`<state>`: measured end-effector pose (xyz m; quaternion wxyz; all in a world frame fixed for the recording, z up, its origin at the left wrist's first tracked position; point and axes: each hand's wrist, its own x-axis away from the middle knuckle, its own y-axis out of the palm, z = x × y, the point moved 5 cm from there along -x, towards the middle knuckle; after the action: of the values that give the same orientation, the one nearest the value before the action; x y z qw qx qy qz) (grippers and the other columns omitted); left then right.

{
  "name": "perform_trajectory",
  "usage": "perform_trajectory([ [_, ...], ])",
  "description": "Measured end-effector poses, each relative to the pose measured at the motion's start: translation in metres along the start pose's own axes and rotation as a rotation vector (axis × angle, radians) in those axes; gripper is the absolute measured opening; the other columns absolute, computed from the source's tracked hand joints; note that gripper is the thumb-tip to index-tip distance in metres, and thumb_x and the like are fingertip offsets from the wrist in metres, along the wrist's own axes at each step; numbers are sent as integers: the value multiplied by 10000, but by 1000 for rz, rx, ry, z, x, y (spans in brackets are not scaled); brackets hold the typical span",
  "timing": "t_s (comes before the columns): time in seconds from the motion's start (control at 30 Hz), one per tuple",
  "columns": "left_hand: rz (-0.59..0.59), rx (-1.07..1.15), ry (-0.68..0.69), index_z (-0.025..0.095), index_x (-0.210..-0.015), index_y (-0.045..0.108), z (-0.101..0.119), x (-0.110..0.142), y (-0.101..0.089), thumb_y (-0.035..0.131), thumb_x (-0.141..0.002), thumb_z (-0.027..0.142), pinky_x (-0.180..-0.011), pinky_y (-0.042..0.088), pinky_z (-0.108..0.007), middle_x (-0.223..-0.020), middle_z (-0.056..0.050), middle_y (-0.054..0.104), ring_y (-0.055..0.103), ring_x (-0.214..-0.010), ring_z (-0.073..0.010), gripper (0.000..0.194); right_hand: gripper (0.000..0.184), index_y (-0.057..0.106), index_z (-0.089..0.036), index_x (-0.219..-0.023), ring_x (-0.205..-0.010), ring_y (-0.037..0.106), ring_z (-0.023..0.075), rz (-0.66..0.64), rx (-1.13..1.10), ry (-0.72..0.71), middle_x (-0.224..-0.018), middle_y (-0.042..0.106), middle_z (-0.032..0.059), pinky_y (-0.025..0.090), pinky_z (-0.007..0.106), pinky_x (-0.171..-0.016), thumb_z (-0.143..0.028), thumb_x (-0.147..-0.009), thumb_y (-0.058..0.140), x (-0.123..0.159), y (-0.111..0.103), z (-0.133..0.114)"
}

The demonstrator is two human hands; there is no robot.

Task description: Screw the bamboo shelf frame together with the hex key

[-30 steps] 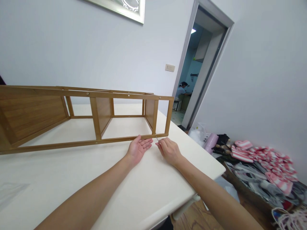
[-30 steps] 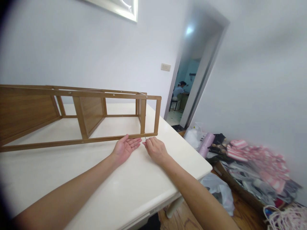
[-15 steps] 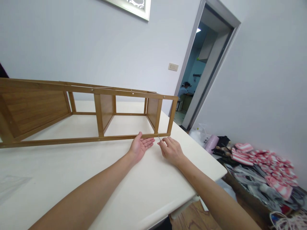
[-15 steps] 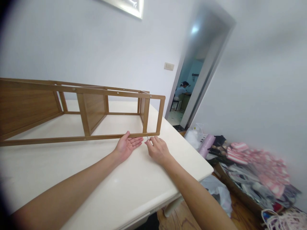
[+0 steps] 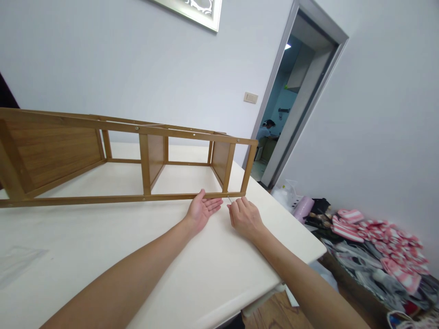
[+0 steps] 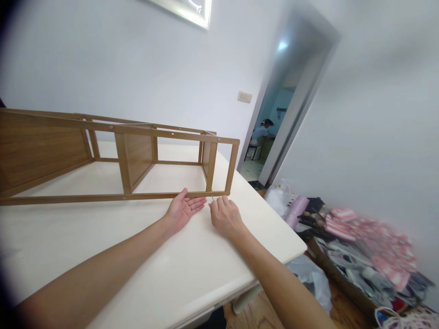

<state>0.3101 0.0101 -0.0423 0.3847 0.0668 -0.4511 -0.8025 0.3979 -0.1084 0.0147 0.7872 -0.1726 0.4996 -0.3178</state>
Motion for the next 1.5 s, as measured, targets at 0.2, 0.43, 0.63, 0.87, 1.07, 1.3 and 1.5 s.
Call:
perform_trajectory([
  [0.2,-2,-1,-1,110,-1095,440,0,1,1,471,-924,447,-907,526,-411,-1156,-308,632,677,-1029,-299,380,310,443,-212,-676,-593,437,155,15,-292,313,-613,502,25,297,297,-544,-285,-971,382,3,10,10],
  [0.43,2,8,-1,124,-1095,454,0,-1,1,471,-922,446,-900,532,-421,-1167,-293,634,672,-1041,-299,366,322,609,-166,-741,-515,466,105,-210,-1500,1037,-665,618,30,432,269,-494,-479,-813,603,23,43,29],
  [0.63,10,7,9,117,-1086,476,1,1,1,465,-924,449,-887,542,-410,-1142,-287,647,672,-1040,-300,370,318,621,-149,-811,-528,450,97,-318,-1739,1032,-698,612,40,424,260,-482,-459,-767,675,26,45,27],
  [0.87,10,10,27,110,-1064,461,0,0,0,474,-918,460,-890,543,-402,-1148,-309,632,671,-1041,-308,380,179,552,-193,-855,-736,532,176,-31,-547,426,-785,607,56,421,309,-649,-285,-951,431,17,14,25],
  [1.07,2,15,27,133,-1044,459,-1,-2,0,479,-915,466,-893,540,-409,-1147,-290,641,671,-1044,-302,357,215,500,-192,-742,-709,432,207,-26,3,148,-721,513,76,324,334,-606,-249,-942,447,7,-2,9],
  [1.3,22,20,19,111,-1031,470,-2,-2,2,468,-921,455,-869,550,-390,-1115,-304,647,677,-1027,-304,361,283,489,-186,-696,-674,382,194,-47,169,62,-665,457,52,236,337,-593,-258,-962,424,4,-7,1],
  [1.5,29,31,20,80,-1111,439,-1,0,3,472,-918,457,-877,545,-393,-1159,-334,614,677,-1024,-309,425,334,488,-186,-671,-655,390,186,-40,167,58,-631,459,44,237,332,-592,-302,-975,413,6,-7,1],
])
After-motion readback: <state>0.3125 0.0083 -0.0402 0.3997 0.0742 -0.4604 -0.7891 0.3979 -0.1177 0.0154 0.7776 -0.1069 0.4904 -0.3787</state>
